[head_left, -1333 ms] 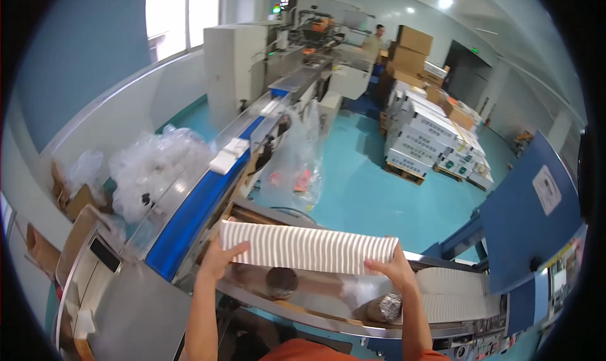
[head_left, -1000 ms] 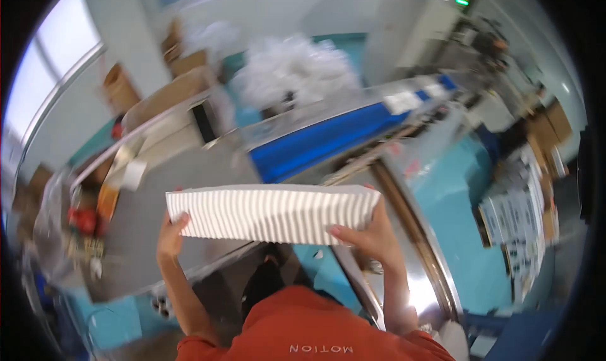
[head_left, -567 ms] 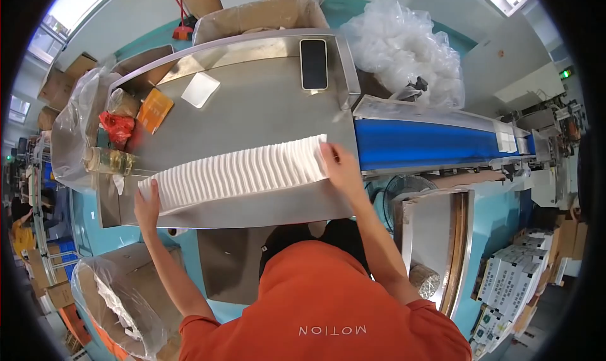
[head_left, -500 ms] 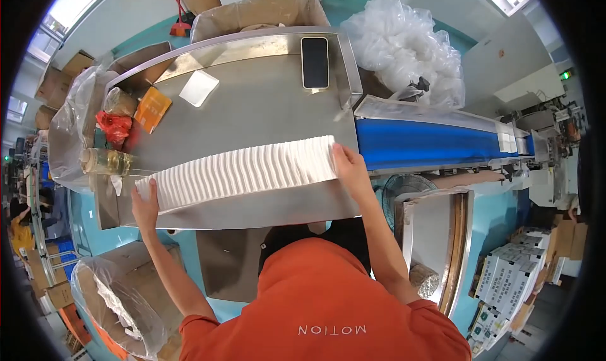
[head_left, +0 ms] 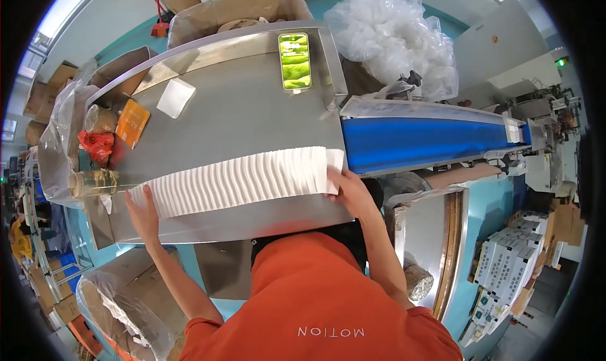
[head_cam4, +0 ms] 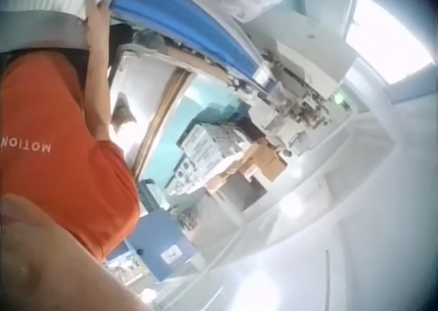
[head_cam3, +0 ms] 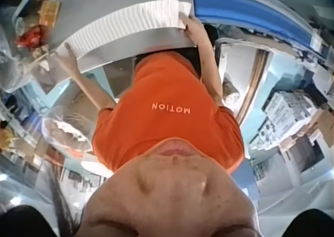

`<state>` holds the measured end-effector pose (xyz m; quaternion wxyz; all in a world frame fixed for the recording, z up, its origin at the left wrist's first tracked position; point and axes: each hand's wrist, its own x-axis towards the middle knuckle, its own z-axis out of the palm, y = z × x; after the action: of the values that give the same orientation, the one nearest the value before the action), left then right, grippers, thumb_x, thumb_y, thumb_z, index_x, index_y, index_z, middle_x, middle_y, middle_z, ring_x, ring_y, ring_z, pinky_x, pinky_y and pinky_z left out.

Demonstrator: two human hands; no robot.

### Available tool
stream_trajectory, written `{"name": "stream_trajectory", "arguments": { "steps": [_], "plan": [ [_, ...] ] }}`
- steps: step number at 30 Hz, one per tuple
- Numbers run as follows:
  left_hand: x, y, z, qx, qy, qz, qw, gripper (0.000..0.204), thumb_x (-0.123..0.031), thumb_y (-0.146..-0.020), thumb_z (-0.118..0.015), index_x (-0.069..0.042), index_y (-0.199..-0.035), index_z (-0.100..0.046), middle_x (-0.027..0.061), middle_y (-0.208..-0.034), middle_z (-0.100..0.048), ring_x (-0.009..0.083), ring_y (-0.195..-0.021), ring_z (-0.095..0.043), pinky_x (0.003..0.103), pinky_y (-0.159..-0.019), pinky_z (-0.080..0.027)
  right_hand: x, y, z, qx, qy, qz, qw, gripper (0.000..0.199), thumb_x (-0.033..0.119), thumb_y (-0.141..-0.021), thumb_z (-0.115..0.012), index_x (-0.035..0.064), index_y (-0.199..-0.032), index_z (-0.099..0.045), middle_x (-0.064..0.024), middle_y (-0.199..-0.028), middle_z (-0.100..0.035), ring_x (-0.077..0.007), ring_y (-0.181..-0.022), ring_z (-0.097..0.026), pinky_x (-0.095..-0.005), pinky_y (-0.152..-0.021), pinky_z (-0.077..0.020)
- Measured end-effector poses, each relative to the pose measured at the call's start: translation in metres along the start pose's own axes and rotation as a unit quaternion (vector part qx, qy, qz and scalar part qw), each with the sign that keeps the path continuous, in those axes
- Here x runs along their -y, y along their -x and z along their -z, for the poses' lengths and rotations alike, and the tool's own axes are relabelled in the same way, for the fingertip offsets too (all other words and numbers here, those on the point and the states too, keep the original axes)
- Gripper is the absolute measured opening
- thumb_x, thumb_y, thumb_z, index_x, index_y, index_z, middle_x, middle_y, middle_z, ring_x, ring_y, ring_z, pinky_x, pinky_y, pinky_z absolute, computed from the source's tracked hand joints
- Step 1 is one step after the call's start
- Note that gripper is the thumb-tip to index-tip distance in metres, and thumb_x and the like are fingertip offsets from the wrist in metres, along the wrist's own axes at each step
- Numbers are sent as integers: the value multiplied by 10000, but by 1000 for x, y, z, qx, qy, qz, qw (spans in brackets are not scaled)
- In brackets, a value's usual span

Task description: Organizing and placing stacks of paper napkins onto a conveyor belt for packaging.

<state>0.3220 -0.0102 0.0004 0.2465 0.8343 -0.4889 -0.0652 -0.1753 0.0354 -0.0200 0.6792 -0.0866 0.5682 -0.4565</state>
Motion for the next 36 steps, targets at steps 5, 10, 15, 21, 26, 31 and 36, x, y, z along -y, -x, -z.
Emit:
{"name": "stream_trajectory", "arguments": {
  "steps": [5, 10, 15, 21, 26, 31, 36],
  "plan": [
    [-17, 8, -4, -1, -3, 10, 1000, 865, -599, -908, -558, 64, -1427, -362, 282, -1432, -428, 401, -1346, -404, 433, -1106, -321, 2, 0, 3, -48, -128, 117, 984, 324, 256, -981, -590, -21, -1150, -586, -87, -1055, -644, -166, -958, -622, -307, -803, -505],
    [-25, 12, -11, -14, 4, -4, 1000, 856, -599, -907, -559, 58, -1424, -374, 281, -1426, -434, 397, -1341, -411, 432, -1103, -325, 4, 10, -30, -108, 465, 278, 834, 575, 392, -981, -564, -112, -1253, -509, -133, -1125, -642, -175, -1000, -597, -281, -893, -456],
    [-24, 10, -15, -22, -5, 7, 1000, 836, -578, -915, -566, 60, -1421, -377, 280, -1425, -437, 394, -1340, -414, 428, -1104, -326, 8, 7, -6, 14, 8, 19, 1000, 415, 301, -959, -604, -5, -1238, -570, -53, -1045, -660, -138, -910, -616, -261, -765, -487],
    [-33, 14, -15, -18, 6, -3, 1000, 818, -555, -924, -569, 62, -1423, -370, 284, -1426, -436, 401, -1342, -410, 427, -1107, -322, 3, 4, 19, -71, -62, 99, 991, 256, 205, -985, -568, 23, -1165, -568, -60, -1027, -637, -139, -894, -610, -295, -781, -509],
    [-40, 17, -21, -15, 7, -1, 1000, 831, -567, -919, -569, 59, -1427, -364, 290, -1422, -437, 399, -1343, -411, 426, -1105, -323, 17, 15, -25, -74, 388, 209, 895, 445, 387, -958, -605, -19, -1141, -594, -42, -943, -633, -98, -879, -535, -251, -815, -446],
    [-47, 19, -16, -11, 14, 13, 1000, 838, -573, -912, -576, 58, -1423, -373, 288, -1427, -433, 399, -1346, -407, 425, -1105, -322, 10, 15, -3, -2, 112, 56, 992, 430, 383, -952, -622, -6, -1136, -608, -21, -941, -655, -73, -847, -579, -227, -691, -451],
    [-51, 20, -17, -14, 23, -2, 1000, 840, -582, -909, -574, 59, -1418, -383, 283, -1431, -431, 398, -1347, -404, 428, -1104, -323, 15, 18, 1, -7, 104, 10, 995, 440, 401, -960, -604, 16, -1173, -595, -37, -979, -647, -111, -777, -587, -238, -646, -439]
  ]
}}
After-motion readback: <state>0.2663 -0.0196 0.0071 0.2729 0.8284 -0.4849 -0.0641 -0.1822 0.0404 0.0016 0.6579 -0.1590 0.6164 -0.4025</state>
